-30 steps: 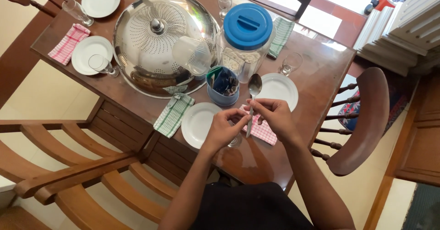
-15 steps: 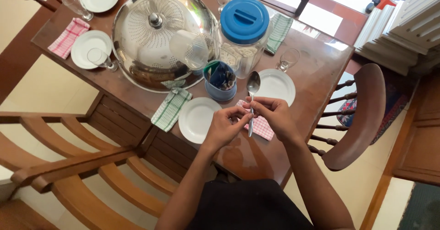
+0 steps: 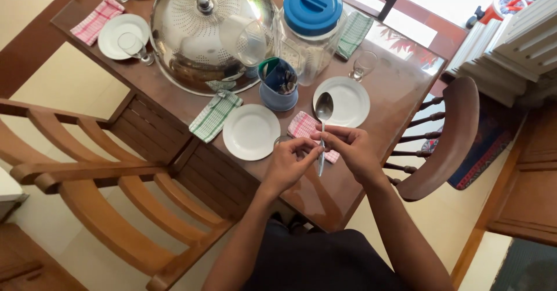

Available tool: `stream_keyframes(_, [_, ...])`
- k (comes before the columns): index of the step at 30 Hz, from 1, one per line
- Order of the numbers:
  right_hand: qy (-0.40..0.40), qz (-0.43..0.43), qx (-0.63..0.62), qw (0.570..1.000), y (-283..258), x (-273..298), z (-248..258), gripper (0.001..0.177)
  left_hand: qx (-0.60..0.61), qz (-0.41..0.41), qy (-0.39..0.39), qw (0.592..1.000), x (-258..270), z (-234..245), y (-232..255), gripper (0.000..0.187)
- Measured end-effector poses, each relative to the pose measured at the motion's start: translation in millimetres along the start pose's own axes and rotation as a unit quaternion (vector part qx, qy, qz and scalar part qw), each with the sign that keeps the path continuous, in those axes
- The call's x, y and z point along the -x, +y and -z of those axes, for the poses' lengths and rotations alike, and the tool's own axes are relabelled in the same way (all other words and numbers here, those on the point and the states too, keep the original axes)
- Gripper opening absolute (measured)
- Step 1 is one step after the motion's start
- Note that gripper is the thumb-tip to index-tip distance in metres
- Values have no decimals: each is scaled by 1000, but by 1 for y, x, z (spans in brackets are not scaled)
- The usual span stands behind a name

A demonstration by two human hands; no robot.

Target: The person sets a dining table by placing spoons on napkins at each place setting. They retrieve spoons from a container on the table and walk between the table and a kitchen drawer, opening and closing the drawer before returning to place cutlery.

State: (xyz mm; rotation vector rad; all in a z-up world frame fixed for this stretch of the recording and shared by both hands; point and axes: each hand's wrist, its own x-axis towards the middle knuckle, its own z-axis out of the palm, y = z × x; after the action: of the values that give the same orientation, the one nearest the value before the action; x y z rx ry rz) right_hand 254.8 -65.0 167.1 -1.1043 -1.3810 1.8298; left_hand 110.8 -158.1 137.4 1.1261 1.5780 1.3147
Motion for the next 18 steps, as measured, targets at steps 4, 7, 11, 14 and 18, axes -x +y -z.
stream_keyframes(4, [5,2,-10,1000,16,22,0,35,-15,-5,-2,1000,24,-1,-1,11])
stream_keyframes(7, [9,4,-17,1000,29,35,-2,33,-9,-15,-2,1000,40,-1,-2,10])
stream_keyframes(11, [9,5,-29,1000,34,65,-7,34,1,-10,-5,1000,71,-3,-5,11])
stream_keyframes(14, [2,8,-38,999,37,84,-10,34,8,-5,-1,1000,90,-4,1,9])
stream_keyframes(18, [-4,11,-43,999,41,107,-8,34,12,-2,-3,1000,112,-9,5,11])
